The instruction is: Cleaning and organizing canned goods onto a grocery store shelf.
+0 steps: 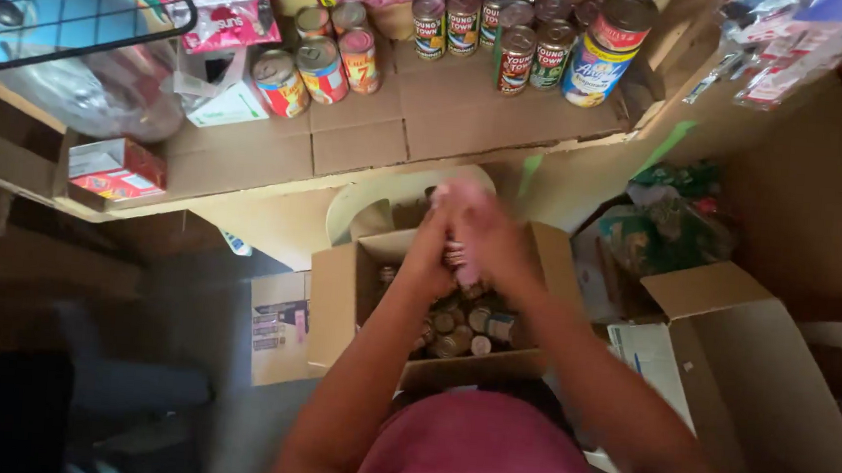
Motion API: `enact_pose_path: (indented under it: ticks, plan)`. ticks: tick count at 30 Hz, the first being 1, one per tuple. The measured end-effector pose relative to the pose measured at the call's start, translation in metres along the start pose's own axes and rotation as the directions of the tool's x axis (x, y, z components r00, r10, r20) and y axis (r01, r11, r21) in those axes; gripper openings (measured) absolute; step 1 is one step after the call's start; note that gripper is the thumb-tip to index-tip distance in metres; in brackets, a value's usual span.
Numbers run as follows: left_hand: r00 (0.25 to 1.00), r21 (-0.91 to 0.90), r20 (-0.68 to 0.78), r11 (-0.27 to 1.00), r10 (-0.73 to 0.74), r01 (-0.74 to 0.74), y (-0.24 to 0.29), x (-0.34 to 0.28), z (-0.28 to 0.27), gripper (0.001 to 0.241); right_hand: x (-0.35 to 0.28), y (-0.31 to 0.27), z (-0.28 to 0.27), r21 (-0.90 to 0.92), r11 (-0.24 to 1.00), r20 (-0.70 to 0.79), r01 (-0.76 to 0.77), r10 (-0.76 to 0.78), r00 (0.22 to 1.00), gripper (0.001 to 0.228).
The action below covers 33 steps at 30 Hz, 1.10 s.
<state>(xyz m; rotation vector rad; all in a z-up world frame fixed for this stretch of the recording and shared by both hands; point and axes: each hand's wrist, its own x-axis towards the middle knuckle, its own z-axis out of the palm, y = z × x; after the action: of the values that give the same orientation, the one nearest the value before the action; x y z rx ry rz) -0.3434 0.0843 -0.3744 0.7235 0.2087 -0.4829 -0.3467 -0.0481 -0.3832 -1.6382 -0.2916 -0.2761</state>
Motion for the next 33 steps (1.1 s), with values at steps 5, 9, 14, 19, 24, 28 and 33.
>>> enact_pose_path:
  ticks: [5,9,14,19,24,28,33]
  plan:
    - [0.998,0.032,0.031,0.998,-0.046,0.045,0.011,0.021,0.008,0.037,0.013,-0.029,-0.027,0.381,0.827,0.139,-0.414,0.391,0.91,0.048]
    - [0.997,-0.299,0.041,0.951,-0.066,0.075,0.028,0.025,0.022,0.049,-0.005,-0.053,-0.016,0.008,0.992,-0.006,-0.13,0.13,0.992,0.042]
    - [0.998,-0.41,-0.032,0.911,-0.06,0.042,0.013,0.024,0.014,0.061,-0.002,-0.11,-0.01,-0.249,0.938,0.079,0.241,-0.229,0.97,0.048]
    - [0.913,-0.442,0.368,0.897,0.176,0.005,0.01,0.013,0.039,0.047,0.012,-0.112,-0.018,-0.427,0.764,0.105,0.484,-0.49,0.865,0.034]
    - [0.978,-0.286,0.156,0.954,0.135,-0.086,0.041,0.005,0.079,0.04,0.038,-0.107,-0.025,-0.492,0.756,-0.062,0.431,-0.524,0.849,0.018]
    - [0.982,-0.004,-0.028,0.982,0.189,-0.189,0.049,0.041,0.058,0.037,0.057,-0.087,-0.053,-0.561,0.817,-0.117,0.136,-0.24,0.964,0.028]
    - [0.888,0.332,-0.033,0.843,0.458,-0.423,0.081,0.109,0.038,0.069,0.097,-0.042,-0.093,-0.743,0.666,-0.042,0.067,-0.146,0.988,0.059]
